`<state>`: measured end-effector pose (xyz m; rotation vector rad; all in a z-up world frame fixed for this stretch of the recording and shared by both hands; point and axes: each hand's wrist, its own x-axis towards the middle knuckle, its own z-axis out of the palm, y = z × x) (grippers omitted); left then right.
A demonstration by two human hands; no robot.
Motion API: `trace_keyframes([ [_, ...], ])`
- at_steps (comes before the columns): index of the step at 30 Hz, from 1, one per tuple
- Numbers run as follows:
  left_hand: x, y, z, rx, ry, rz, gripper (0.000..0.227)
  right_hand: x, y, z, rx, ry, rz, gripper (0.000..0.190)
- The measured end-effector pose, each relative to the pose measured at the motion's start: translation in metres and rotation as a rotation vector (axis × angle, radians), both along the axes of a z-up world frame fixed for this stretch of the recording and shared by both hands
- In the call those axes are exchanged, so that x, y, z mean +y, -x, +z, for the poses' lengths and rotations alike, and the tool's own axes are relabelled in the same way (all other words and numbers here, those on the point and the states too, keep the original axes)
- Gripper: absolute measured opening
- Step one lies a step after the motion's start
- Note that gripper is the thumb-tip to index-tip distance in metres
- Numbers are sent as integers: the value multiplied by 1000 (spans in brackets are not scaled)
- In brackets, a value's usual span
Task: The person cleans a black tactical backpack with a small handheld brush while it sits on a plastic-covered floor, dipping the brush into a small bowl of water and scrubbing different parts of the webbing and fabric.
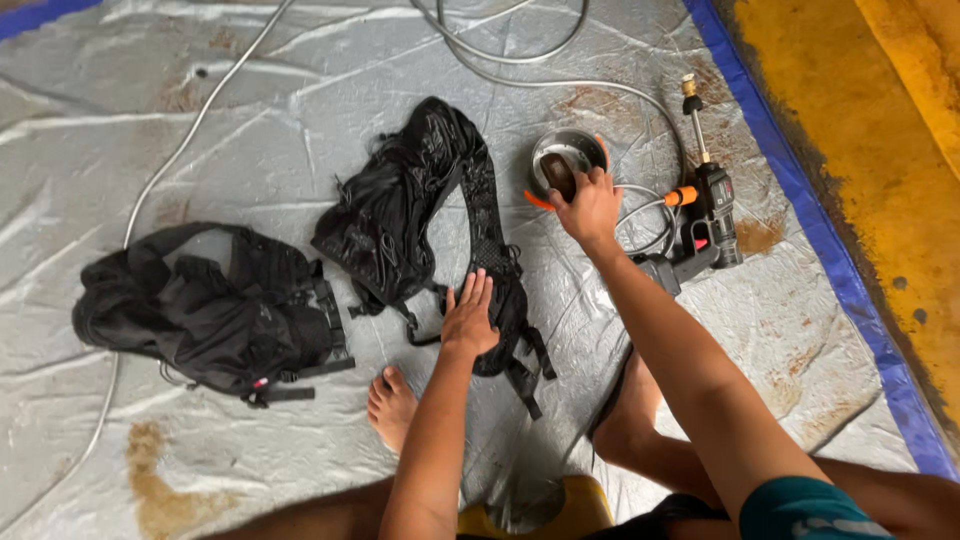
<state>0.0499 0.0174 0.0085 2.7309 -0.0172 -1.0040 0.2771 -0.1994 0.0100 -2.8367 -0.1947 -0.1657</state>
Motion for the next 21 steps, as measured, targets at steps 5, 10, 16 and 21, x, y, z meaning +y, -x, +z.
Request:
trace_keyframes([
  [5,4,-7,-1,52,4,-1,102,7,-56,-27,139,252,85,62],
  [10,4,-13,17,68,51,13,99,-14,-96,-73,219,218,218,63],
  [16,5,-7,1,42,55,19,98,-11,-77,-30,212,337,167,64],
  [21,-3,2,1,-24,23,11,102,1,18,9,304,-712,77,56],
])
